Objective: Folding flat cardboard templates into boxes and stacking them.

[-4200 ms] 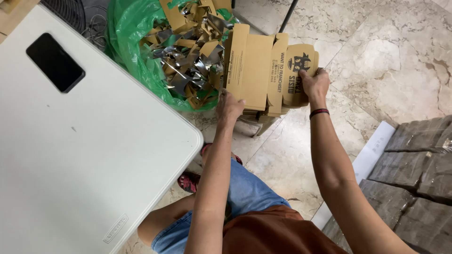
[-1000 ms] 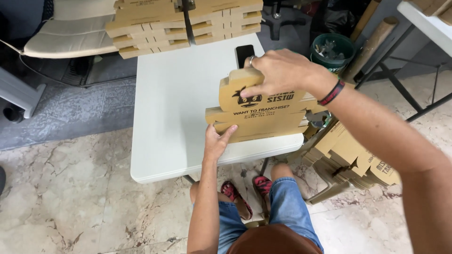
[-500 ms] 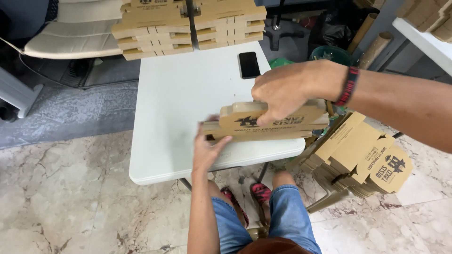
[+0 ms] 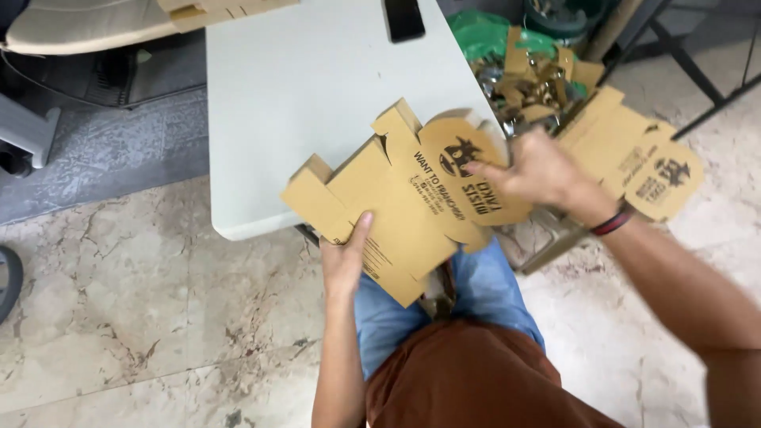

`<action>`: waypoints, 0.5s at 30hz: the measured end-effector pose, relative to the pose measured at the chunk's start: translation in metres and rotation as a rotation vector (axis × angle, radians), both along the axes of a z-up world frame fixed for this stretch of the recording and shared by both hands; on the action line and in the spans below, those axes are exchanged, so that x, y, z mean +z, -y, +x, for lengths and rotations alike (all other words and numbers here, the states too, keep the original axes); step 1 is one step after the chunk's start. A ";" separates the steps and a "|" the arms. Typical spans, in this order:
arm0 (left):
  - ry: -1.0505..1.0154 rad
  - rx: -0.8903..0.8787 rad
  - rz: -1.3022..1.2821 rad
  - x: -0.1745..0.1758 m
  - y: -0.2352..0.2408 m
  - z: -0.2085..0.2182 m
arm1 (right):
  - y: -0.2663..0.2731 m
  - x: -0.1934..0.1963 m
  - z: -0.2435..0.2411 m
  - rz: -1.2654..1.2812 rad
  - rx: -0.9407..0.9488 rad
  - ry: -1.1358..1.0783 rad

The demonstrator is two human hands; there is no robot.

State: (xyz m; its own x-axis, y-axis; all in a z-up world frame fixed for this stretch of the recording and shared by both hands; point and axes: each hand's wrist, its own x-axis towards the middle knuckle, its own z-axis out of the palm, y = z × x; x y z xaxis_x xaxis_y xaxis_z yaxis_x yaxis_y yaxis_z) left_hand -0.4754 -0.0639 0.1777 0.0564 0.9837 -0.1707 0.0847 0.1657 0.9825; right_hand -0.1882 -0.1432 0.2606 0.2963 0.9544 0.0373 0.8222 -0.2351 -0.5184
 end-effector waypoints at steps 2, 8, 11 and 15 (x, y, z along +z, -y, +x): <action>-0.256 0.052 0.154 -0.020 0.022 0.015 | 0.015 -0.046 -0.024 -0.011 -0.104 0.036; -0.413 -0.055 0.249 -0.028 0.047 -0.013 | 0.044 -0.072 -0.056 -0.118 -0.361 -0.337; -0.013 -0.119 0.051 -0.050 0.030 -0.054 | 0.044 -0.042 -0.041 -0.433 -0.309 -0.697; 0.274 -0.207 0.008 -0.192 0.000 -0.106 | 0.036 -0.090 -0.027 -0.306 -0.115 -0.506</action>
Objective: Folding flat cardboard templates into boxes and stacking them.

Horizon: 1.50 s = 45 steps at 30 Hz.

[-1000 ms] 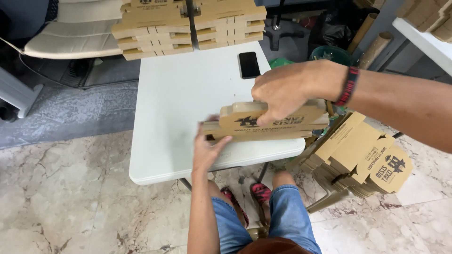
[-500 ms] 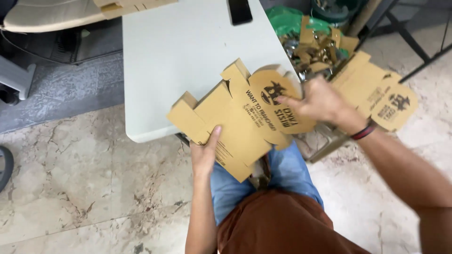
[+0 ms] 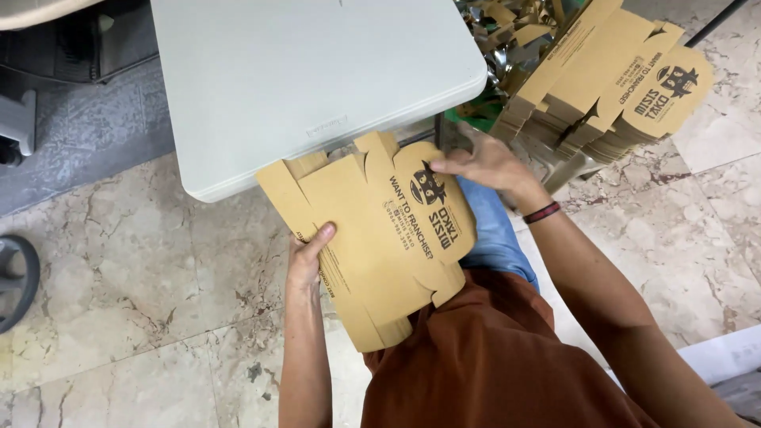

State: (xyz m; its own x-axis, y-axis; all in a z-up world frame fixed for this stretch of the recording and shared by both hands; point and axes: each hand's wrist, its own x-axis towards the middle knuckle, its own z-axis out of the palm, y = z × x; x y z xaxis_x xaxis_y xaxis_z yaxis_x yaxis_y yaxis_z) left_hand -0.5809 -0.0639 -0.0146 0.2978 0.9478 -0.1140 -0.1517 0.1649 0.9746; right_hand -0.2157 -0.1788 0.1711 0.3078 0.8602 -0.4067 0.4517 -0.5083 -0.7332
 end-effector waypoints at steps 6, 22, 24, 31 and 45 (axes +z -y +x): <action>0.427 -0.022 -0.226 -0.033 0.004 -0.001 | -0.046 -0.088 -0.017 0.498 0.261 -0.021; -0.601 0.403 0.582 0.141 0.034 0.037 | -0.039 -0.030 -0.070 0.534 0.402 0.609; -0.705 0.153 0.878 0.172 0.024 0.079 | -0.034 -0.025 -0.078 0.633 0.435 0.713; -0.895 -0.210 0.632 0.126 -0.012 0.096 | -0.027 -0.008 -0.090 0.625 0.450 0.749; -0.758 -0.198 0.773 0.155 -0.020 0.065 | -0.045 -0.021 -0.085 0.539 0.689 0.385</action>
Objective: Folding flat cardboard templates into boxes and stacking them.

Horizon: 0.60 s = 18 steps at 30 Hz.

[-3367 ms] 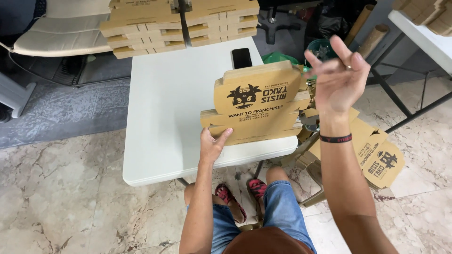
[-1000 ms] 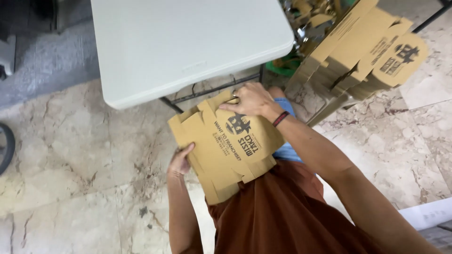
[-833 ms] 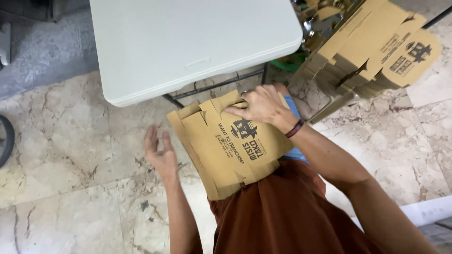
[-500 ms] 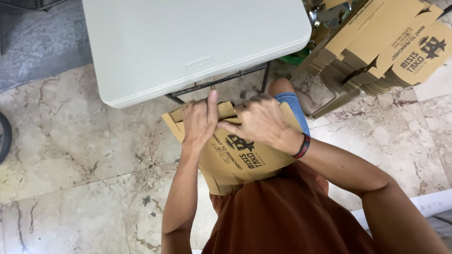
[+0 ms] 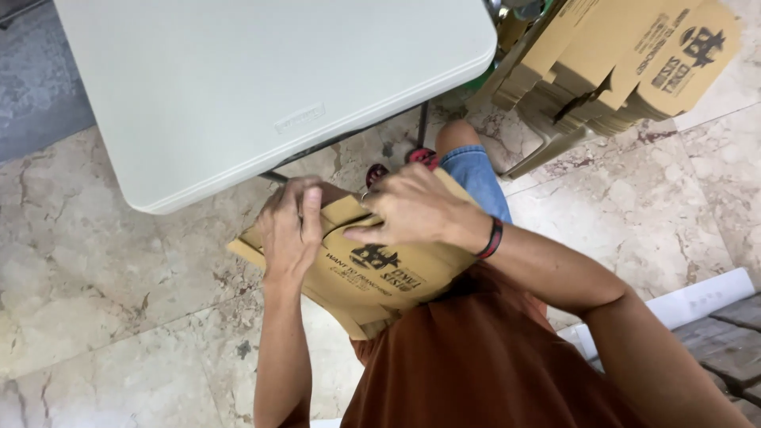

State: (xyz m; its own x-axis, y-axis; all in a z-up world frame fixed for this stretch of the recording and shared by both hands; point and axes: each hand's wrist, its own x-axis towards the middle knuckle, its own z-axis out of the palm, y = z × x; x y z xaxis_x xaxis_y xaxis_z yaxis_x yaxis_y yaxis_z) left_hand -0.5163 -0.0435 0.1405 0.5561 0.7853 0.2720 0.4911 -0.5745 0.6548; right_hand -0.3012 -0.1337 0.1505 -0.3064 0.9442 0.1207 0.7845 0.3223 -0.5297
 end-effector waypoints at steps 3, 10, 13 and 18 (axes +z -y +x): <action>-0.011 -0.019 -0.038 -0.013 -0.002 0.002 | -0.002 0.008 -0.007 -0.005 0.000 0.110; 0.101 -0.048 0.083 -0.010 -0.002 -0.003 | 0.002 0.032 -0.017 -0.015 -0.008 0.131; 0.119 -0.091 -0.013 -0.046 -0.005 -0.014 | 0.006 0.031 -0.014 -0.011 -0.028 0.160; 0.358 -0.181 0.041 -0.094 -0.010 -0.019 | 0.008 0.003 -0.003 0.272 0.026 -0.021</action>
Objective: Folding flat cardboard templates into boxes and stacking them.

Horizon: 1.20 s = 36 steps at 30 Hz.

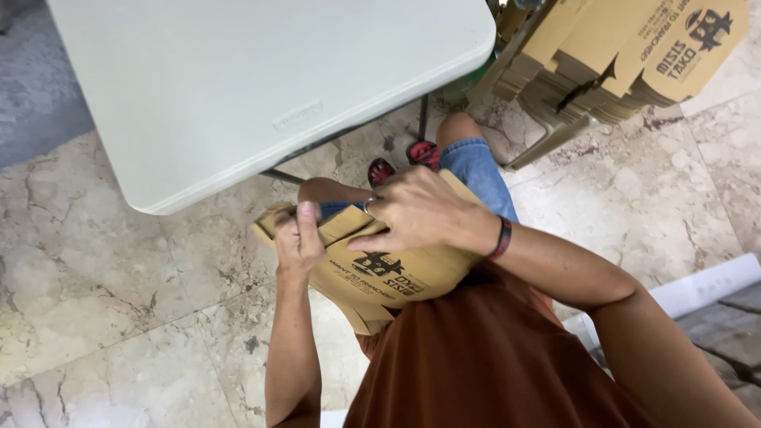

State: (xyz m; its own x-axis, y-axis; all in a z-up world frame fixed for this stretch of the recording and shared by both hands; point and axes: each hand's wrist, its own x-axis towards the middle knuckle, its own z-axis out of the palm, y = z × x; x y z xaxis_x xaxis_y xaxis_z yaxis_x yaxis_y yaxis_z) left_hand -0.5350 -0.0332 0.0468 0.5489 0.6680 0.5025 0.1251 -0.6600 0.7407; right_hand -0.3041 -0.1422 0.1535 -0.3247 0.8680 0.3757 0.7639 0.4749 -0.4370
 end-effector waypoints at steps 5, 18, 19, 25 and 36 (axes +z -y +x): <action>0.014 0.005 0.040 0.040 0.011 0.005 | -0.021 -0.032 0.044 0.178 0.122 -0.278; 0.083 0.044 0.006 0.033 0.009 -0.023 | 0.065 -0.051 0.095 -0.498 0.265 -1.029; 0.072 0.041 0.000 0.037 0.011 -0.022 | 0.064 -0.043 0.091 -0.502 0.261 -1.041; 0.143 -0.040 0.035 0.054 0.016 -0.026 | 0.053 -0.024 0.078 -0.705 0.388 -1.007; 0.214 -0.131 0.051 0.077 0.026 -0.031 | 0.036 -0.025 0.071 -0.821 0.665 -1.147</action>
